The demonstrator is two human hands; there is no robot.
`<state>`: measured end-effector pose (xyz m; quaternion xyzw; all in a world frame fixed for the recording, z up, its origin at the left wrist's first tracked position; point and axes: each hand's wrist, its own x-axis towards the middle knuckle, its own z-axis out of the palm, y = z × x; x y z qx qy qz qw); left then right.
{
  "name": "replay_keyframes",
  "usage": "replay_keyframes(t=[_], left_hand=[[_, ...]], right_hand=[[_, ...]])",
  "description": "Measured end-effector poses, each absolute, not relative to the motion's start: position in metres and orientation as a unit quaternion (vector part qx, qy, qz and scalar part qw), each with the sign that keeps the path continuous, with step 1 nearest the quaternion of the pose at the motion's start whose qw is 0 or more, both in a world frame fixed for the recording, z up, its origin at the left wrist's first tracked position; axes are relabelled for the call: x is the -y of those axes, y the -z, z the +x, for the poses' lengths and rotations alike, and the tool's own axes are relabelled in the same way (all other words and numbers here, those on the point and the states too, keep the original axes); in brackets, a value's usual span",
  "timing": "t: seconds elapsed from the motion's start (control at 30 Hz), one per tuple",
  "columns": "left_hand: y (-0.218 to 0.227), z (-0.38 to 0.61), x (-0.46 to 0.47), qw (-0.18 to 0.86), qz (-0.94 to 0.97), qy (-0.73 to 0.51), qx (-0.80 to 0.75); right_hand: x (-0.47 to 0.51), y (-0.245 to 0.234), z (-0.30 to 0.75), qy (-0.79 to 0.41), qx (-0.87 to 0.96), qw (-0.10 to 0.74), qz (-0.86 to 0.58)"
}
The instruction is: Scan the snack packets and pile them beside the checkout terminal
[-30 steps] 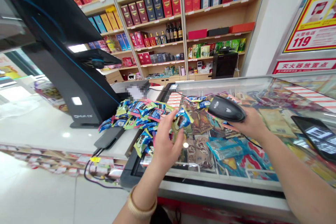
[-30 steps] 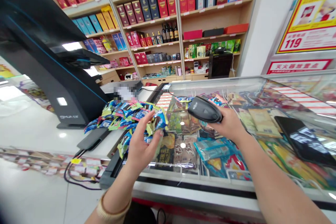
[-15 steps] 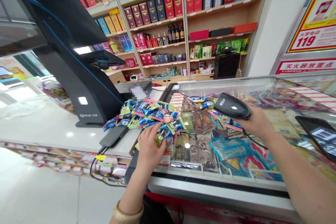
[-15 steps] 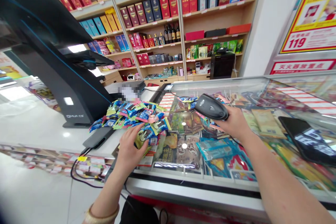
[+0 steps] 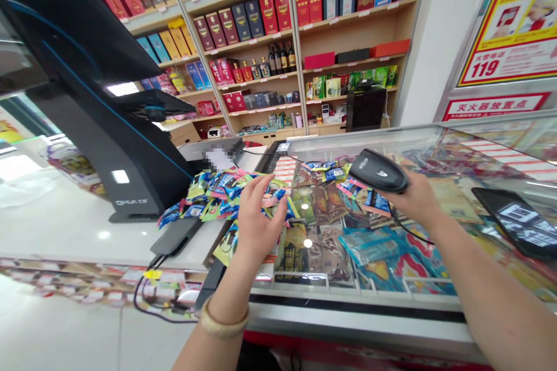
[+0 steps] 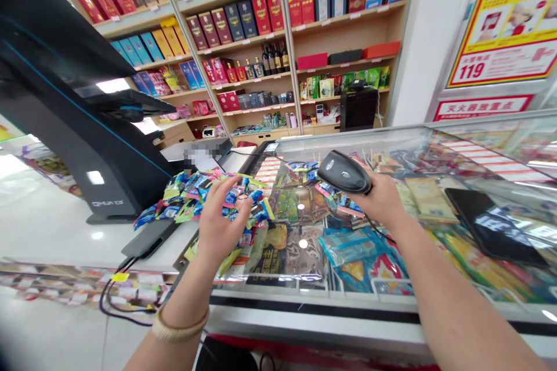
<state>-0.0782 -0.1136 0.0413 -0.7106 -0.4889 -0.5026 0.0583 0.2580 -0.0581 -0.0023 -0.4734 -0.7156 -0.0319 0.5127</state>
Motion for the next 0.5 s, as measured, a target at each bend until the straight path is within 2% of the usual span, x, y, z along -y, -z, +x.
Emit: replay_keyframes(t=[0.13,0.27,0.5], left_hand=[[-0.063,-0.020,0.044,-0.052,-0.763,0.475,0.435],[-0.061,0.024,-0.038,-0.125,-0.747,0.318,0.570],[-0.037,0.041,-0.113,-0.160,-0.731,0.239,0.618]], right_hand=[[0.056,0.004,0.267,0.069,0.696,0.481,-0.529],[0.054,0.004,0.274,0.081,0.685,0.452,-0.565],[0.049,0.005,0.277,0.114,0.660,0.441,-0.597]])
